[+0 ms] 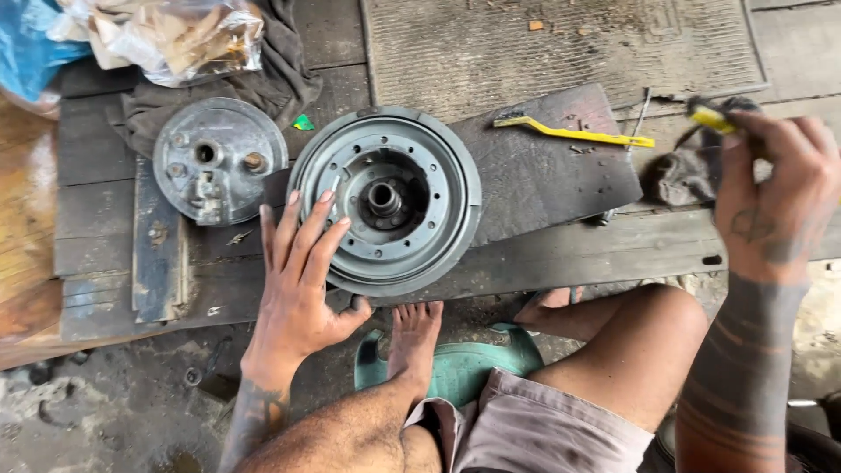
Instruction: Cleaning a motorcycle brake panel using a small brush to remove dirt and debris.
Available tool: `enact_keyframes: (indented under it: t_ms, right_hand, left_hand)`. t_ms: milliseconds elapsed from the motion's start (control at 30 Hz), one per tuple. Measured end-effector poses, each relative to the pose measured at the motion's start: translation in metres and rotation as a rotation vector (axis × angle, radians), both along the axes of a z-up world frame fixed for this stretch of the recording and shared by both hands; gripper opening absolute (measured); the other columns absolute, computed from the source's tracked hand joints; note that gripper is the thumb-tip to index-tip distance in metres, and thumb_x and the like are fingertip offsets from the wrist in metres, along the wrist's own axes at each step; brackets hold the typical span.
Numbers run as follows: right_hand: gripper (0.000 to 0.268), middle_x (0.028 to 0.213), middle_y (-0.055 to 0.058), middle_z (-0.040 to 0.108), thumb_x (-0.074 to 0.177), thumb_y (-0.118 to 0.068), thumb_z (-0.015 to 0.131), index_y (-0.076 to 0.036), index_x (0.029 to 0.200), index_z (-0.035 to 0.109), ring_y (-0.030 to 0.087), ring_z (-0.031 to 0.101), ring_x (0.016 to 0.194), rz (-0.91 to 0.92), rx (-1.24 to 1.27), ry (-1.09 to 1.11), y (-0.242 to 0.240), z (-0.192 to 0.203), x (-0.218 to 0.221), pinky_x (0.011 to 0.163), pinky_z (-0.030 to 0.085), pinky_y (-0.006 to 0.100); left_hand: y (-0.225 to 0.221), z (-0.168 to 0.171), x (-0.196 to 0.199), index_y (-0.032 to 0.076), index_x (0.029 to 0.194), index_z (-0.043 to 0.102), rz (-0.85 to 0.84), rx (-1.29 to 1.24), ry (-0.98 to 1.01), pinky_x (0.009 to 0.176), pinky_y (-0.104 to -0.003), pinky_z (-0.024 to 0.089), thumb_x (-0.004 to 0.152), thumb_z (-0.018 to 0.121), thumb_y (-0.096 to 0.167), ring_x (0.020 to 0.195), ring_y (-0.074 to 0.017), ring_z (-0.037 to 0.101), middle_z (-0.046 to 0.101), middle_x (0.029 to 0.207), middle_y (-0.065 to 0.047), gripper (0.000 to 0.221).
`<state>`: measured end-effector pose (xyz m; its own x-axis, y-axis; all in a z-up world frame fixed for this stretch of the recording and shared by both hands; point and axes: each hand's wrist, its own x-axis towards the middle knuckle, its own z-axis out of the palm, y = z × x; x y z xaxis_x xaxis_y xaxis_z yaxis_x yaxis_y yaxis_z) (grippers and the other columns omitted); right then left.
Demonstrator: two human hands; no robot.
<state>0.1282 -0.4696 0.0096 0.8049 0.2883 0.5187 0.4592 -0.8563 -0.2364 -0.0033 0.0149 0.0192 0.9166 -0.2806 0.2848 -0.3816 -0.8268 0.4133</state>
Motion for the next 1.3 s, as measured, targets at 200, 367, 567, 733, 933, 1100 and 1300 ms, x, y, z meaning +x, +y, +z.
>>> enact_keyframes:
  t_ms: [200, 367, 567, 733, 933, 1100, 1300]
  right_hand:
    - [0.030, 0.108, 0.002, 0.078, 0.101, -0.009, 0.071, -0.020, 0.126, 0.084, 0.021, 0.068, 0.089, -0.265, -0.359, 0.027, -0.070, -0.074, 0.047, 0.081, 0.040, 0.039]
    - [0.028, 0.122, 0.016, 0.070, 0.108, -0.015, 0.071, -0.002, 0.132, 0.077, 0.036, 0.060, 0.110, -0.061, -0.075, 0.047, 0.018, -0.024, 0.033, 0.094, 0.035, 0.047]
    - [0.033, 0.114, 0.013, 0.060, 0.105, -0.032, 0.064, -0.013, 0.131, 0.071, 0.035, 0.056, 0.110, 0.164, -0.244, 0.210, 0.098, -0.017, 0.040, 0.102, 0.031, 0.049]
    - [0.007, 0.114, 0.008, 0.067, 0.110, -0.015, 0.067, -0.008, 0.113, 0.069, 0.029, 0.058, 0.107, 0.180, -0.189, 0.134, 0.091, 0.010, 0.024, 0.105, 0.030, 0.044]
    - [0.013, 0.103, 0.000, 0.064, 0.106, -0.022, 0.062, -0.017, 0.111, 0.073, 0.025, 0.048, 0.095, 0.429, -0.166, 0.293, 0.125, 0.075, -0.014, 0.098, 0.022, 0.045]
    - [0.017, 0.101, -0.004, 0.069, 0.099, -0.040, 0.070, -0.025, 0.102, 0.077, 0.023, 0.055, 0.093, 0.488, -0.349, 0.180, 0.146, 0.076, -0.020, 0.101, 0.023, 0.046]
    - [0.018, 0.102, -0.004, 0.076, 0.090, -0.037, 0.082, -0.023, 0.102, 0.081, 0.020, 0.059, 0.095, 0.588, -0.280, 0.188, 0.148, 0.069, -0.010, 0.098, 0.022, 0.042]
  left_hand:
    - [-0.015, -0.010, -0.007, 0.012, 0.148, 0.046, -0.089, 0.110, -0.244, 0.128, -0.073, 0.008, 0.086, 0.066, 0.037, 0.156, -0.0326, 0.026, 0.036, 0.162, -0.014, 0.070]
    - [-0.029, 0.004, -0.007, 0.009, 0.142, 0.053, -0.118, 0.079, -0.192, 0.124, -0.067, 0.024, 0.095, 0.071, 0.047, 0.147, -0.0318, 0.044, 0.048, 0.155, -0.015, 0.063]
    - [-0.033, 0.004, -0.004, 0.007, 0.140, 0.056, -0.051, 0.063, -0.185, 0.123, -0.058, 0.026, 0.097, 0.067, 0.053, 0.143, -0.0300, 0.050, 0.054, 0.152, -0.012, 0.064]
    - [-0.026, 0.000, -0.004, 0.009, 0.140, 0.057, -0.070, 0.091, -0.198, 0.121, -0.057, 0.032, 0.100, 0.069, 0.046, 0.142, -0.0290, 0.051, 0.056, 0.150, -0.010, 0.056]
    - [-0.022, -0.002, -0.001, 0.011, 0.140, 0.059, -0.094, 0.109, -0.213, 0.119, -0.054, 0.034, 0.105, 0.057, 0.049, 0.139, -0.0281, 0.054, 0.059, 0.149, -0.006, 0.052]
    - [-0.022, -0.003, -0.001, 0.011, 0.140, 0.060, -0.090, 0.101, -0.227, 0.118, -0.054, 0.036, 0.105, 0.059, 0.047, 0.138, -0.0276, 0.054, 0.060, 0.148, -0.006, 0.050]
    - [-0.022, 0.000, -0.002, 0.012, 0.142, 0.057, -0.102, 0.099, -0.200, 0.121, -0.055, 0.033, 0.105, 0.060, 0.045, 0.141, -0.0291, 0.053, 0.059, 0.149, -0.005, 0.050]
